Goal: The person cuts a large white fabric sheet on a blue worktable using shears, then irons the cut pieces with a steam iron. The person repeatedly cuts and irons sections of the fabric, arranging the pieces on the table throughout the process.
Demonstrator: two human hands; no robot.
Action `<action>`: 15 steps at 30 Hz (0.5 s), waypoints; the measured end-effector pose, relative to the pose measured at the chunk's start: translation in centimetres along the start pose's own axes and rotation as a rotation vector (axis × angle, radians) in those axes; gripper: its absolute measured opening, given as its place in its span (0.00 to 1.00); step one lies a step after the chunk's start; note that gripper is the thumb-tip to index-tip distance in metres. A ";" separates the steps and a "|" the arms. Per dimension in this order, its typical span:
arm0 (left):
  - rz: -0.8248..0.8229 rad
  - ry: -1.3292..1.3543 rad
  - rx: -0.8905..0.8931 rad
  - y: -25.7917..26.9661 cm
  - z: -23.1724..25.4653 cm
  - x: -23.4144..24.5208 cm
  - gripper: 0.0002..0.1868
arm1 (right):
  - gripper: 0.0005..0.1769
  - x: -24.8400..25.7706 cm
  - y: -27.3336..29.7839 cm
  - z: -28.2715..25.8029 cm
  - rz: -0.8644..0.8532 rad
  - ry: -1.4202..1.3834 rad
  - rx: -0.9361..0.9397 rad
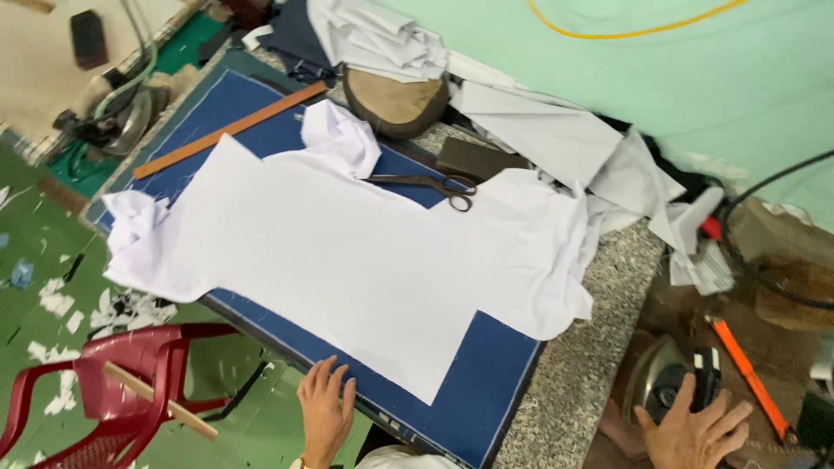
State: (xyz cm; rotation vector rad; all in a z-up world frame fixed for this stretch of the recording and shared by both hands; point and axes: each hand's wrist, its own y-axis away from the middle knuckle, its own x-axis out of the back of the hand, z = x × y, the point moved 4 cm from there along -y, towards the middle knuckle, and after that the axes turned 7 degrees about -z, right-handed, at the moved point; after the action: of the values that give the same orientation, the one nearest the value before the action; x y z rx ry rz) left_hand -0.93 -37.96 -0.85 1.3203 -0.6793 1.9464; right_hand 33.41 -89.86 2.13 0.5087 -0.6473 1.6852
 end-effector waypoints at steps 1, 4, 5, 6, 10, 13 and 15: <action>0.013 -0.003 0.031 -0.1 0.5 0.5 0.21 | 0.62 3.0 -2.4 -1.6 0.025 -0.006 0.021; 0.019 0.054 0.077 -0.9 1.8 2.0 0.22 | 0.36 13.4 -7.9 -7.6 0.138 -0.850 0.402; 0.010 0.092 0.055 -1.2 2.2 2.4 0.22 | 0.30 17.1 -9.2 -10.4 0.114 -1.075 0.587; 0.006 0.129 0.039 -1.8 2.5 3.1 0.23 | 0.24 21.3 -10.5 -13.3 0.080 -1.296 0.787; 0.073 0.137 0.123 -4.3 -2.2 5.9 0.25 | 0.23 30.9 -15.9 -22.4 0.283 -1.342 1.060; 0.185 0.109 0.273 -6.2 -9.2 8.0 0.26 | 0.28 33.9 -20.4 -28.2 0.355 -1.261 1.143; 0.199 0.122 0.454 -7.6 -14.6 9.3 0.31 | 0.35 32.9 -23.7 -32.0 0.052 -1.135 1.049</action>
State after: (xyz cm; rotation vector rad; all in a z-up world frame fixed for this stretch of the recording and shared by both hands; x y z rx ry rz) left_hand -5.89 -20.19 3.07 1.4201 -0.3262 2.4213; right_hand 50.27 -41.00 2.81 2.2895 -0.4691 1.5770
